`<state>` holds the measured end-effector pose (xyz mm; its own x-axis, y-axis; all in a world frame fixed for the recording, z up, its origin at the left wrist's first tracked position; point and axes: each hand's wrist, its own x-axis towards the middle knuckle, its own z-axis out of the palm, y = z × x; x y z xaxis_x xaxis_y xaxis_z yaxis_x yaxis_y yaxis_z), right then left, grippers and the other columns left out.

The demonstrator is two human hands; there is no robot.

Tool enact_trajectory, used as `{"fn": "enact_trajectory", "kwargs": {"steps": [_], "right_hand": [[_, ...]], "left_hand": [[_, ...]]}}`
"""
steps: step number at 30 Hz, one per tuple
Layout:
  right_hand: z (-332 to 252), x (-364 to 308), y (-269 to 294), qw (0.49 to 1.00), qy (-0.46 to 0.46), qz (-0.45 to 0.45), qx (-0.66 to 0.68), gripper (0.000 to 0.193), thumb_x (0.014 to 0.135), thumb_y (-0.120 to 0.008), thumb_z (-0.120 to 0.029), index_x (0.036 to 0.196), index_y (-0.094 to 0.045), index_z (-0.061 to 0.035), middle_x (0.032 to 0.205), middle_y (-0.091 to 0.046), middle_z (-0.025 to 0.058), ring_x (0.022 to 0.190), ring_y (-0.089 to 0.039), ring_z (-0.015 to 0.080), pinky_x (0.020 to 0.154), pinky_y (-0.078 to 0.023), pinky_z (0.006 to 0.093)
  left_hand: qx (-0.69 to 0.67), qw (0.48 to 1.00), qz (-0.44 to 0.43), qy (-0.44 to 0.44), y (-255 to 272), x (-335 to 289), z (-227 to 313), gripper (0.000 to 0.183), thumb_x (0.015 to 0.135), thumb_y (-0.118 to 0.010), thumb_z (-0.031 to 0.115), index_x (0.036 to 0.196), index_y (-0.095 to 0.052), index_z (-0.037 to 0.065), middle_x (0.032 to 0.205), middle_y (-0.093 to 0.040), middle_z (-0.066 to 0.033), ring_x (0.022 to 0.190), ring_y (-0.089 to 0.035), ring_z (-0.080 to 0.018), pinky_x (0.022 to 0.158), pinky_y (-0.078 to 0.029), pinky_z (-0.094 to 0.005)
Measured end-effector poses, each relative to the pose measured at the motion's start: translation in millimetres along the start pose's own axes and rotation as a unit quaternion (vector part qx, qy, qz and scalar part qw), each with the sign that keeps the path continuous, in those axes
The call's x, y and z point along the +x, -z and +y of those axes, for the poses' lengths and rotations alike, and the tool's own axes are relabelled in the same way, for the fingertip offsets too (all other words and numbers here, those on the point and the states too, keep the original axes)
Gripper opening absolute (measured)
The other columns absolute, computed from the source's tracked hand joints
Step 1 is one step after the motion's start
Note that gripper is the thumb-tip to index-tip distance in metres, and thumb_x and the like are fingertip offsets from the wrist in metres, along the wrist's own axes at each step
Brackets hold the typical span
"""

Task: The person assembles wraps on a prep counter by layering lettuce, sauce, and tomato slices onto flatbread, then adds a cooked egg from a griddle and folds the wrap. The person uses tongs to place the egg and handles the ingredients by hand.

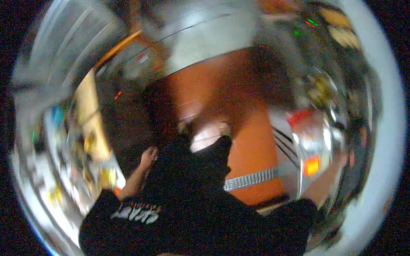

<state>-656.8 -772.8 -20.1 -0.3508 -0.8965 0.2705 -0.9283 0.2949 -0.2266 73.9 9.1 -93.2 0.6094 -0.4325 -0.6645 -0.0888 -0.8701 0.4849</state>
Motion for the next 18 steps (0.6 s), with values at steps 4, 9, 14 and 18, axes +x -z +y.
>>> {"fn": "enact_trajectory", "kwargs": {"steps": [4,9,14,18], "right_hand": [[-82.4,-60.2,17.9,0.993,0.053,0.101,0.014,0.036,0.103,-0.068,-0.024,0.131,-0.072,-0.0023,0.119,-0.079,0.0142,0.11,-0.074,0.0282,0.096,-0.056,0.0406],[-234.5,-282.0,23.8,0.977,0.147,0.045,0.145,0.034,0.104,-0.066,-0.023,0.129,-0.075,-0.0012,0.119,-0.079,0.0128,0.11,-0.074,0.0259,0.098,-0.056,0.039],[-511.6,-587.1,-17.1,0.755,0.406,-0.408,0.314,0.034,0.105,-0.063,-0.021,0.127,-0.077,0.0,0.118,-0.08,0.0114,0.111,-0.074,0.0237,0.101,-0.056,0.0374],[-736.6,-842.5,28.8,0.488,0.595,-0.51,0.383,0.02,0.101,-0.075,-0.015,0.116,-0.08,-0.0028,0.111,-0.08,0.0139,0.105,-0.076,0.0247,0.095,-0.058,0.0347]], "left_hand": [[-0.072,0.991,0.062,0.094,32.0,1.9,-11.1,0.034,0.104,-0.067,0.031,0.114,-0.072,0.0,0.098,-0.079,-0.0161,0.088,-0.077,-0.0287,0.083,-0.059,-0.0422],[-0.1,0.97,0.219,0.03,79.1,21.9,-41.7,0.032,0.103,-0.068,0.031,0.114,-0.073,0.001,0.096,-0.078,-0.0176,0.086,-0.077,-0.0311,0.08,-0.059,-0.043],[-0.246,0.905,0.317,0.14,109.8,13.8,-77.8,0.028,0.105,-0.066,0.026,0.104,-0.074,-0.001,0.083,-0.077,-0.0175,0.078,-0.076,-0.0294,0.074,-0.059,-0.041],[-0.398,0.815,0.414,0.078,188.3,4.3,-129.2,0.032,0.111,-0.061,0.029,0.103,-0.072,0.0,0.087,-0.073,-0.0036,0.077,-0.067,-0.014,0.074,-0.055,-0.0325]]}}
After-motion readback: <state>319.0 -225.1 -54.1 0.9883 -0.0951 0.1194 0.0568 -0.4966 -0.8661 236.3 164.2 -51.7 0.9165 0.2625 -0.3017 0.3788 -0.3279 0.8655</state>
